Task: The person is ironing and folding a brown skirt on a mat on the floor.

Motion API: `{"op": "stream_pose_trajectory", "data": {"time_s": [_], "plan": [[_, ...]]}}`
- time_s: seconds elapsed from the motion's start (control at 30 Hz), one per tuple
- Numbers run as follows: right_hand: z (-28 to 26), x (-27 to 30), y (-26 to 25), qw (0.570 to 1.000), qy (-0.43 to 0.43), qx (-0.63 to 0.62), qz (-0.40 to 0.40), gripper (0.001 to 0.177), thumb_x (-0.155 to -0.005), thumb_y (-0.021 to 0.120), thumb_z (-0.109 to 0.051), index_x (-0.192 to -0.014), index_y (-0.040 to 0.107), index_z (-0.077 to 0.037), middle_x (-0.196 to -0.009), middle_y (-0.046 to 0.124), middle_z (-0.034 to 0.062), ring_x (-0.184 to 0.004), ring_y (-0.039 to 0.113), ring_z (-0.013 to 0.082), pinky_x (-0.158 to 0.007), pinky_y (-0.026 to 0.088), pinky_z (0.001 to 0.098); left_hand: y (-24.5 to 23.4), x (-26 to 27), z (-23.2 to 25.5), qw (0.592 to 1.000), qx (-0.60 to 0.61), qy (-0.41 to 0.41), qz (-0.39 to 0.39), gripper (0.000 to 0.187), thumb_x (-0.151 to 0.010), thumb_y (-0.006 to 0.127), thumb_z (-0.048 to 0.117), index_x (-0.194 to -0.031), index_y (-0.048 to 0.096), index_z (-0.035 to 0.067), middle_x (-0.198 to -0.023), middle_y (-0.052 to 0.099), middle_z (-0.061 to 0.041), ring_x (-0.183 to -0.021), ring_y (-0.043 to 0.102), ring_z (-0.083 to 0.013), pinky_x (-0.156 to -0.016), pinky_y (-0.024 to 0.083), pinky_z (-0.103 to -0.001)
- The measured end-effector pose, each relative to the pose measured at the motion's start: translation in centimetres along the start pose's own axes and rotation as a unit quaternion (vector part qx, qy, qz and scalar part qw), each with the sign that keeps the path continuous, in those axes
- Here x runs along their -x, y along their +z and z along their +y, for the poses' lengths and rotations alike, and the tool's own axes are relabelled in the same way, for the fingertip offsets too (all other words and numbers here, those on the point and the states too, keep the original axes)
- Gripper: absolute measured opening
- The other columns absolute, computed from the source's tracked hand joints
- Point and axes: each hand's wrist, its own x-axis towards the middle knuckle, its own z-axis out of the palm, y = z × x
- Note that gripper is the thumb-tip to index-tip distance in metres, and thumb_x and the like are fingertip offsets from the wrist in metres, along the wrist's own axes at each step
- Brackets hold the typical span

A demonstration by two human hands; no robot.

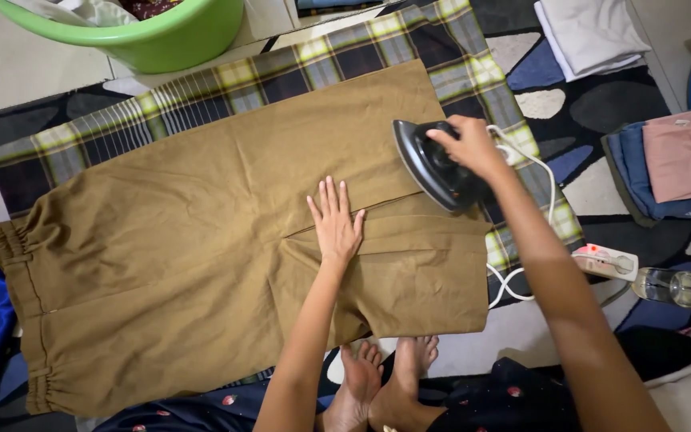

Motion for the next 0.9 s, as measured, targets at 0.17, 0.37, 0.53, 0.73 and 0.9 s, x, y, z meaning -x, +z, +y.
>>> {"op": "stream_pose_trajectory", "data": {"time_s": [0.17, 0.37, 0.53, 0.73, 0.9], "plan": [[0.4, -1.4, 5.8, 0.989, -0.063, 0.101, 0.092, 0.045, -0.096, 0.078, -0.04, -0.096, 0.069, 0.004, -0.08, 0.07, 0.0274, -0.076, 0.069, 0.0417, -0.066, 0.054, 0.0476, -1.1, 1.7, -1.2, 0.998, 0.063, 0.025, 0.005, 0.079, -0.097, 0.056, 0.049, -0.161, 0.032, 0.008, -0.17, 0.015, -0.022, -0.158, 0.013, -0.0374, -0.126, 0.007, -0.059], [1.0, -4.9, 6.5, 0.974, -0.033, 0.13, 0.18, 0.042, -0.095, 0.076, -0.036, -0.104, 0.069, 0.004, -0.09, 0.069, 0.0324, -0.086, 0.067, 0.0512, -0.073, 0.054, 0.0561, -1.7, 1.6, -1.1, 0.997, 0.071, 0.038, -0.004, 0.076, -0.096, 0.057, 0.048, -0.161, 0.033, 0.015, -0.168, 0.015, -0.024, -0.156, 0.013, -0.04, -0.125, 0.008, -0.061], [1.5, -9.6, 6.2, 0.965, -0.017, 0.164, 0.204, 0.042, -0.097, 0.077, -0.036, -0.101, 0.067, 0.005, -0.092, 0.069, 0.033, -0.089, 0.066, 0.0527, -0.075, 0.053, 0.0574, -1.6, 1.5, -1.0, 0.997, 0.066, 0.037, -0.012, 0.077, -0.097, 0.056, 0.049, -0.161, 0.031, 0.015, -0.169, 0.014, -0.023, -0.157, 0.012, -0.0395, -0.125, 0.008, -0.061], [1.9, -12.4, 6.2, 0.96, -0.019, 0.184, 0.212, 0.042, -0.096, 0.078, -0.035, -0.101, 0.065, 0.004, -0.093, 0.069, 0.0328, -0.091, 0.066, 0.0524, -0.076, 0.053, 0.0575, -2.0, 1.5, -1.0, 0.998, 0.051, 0.032, -0.021, 0.077, -0.097, 0.054, 0.051, -0.162, 0.031, 0.015, -0.17, 0.012, -0.023, -0.158, 0.01, -0.0389, -0.125, 0.007, -0.061], [3.2, -9.4, 5.6, 0.956, -0.01, 0.218, 0.194, 0.043, -0.093, 0.081, -0.035, -0.102, 0.064, 0.003, -0.093, 0.069, 0.0323, -0.091, 0.067, 0.0526, -0.076, 0.054, 0.0577, -2.3, 1.3, -0.8, 0.997, 0.068, 0.031, -0.011, 0.079, -0.096, 0.054, 0.052, -0.162, 0.031, 0.015, -0.17, 0.012, -0.022, -0.158, 0.01, -0.0382, -0.126, 0.007, -0.061]]}}
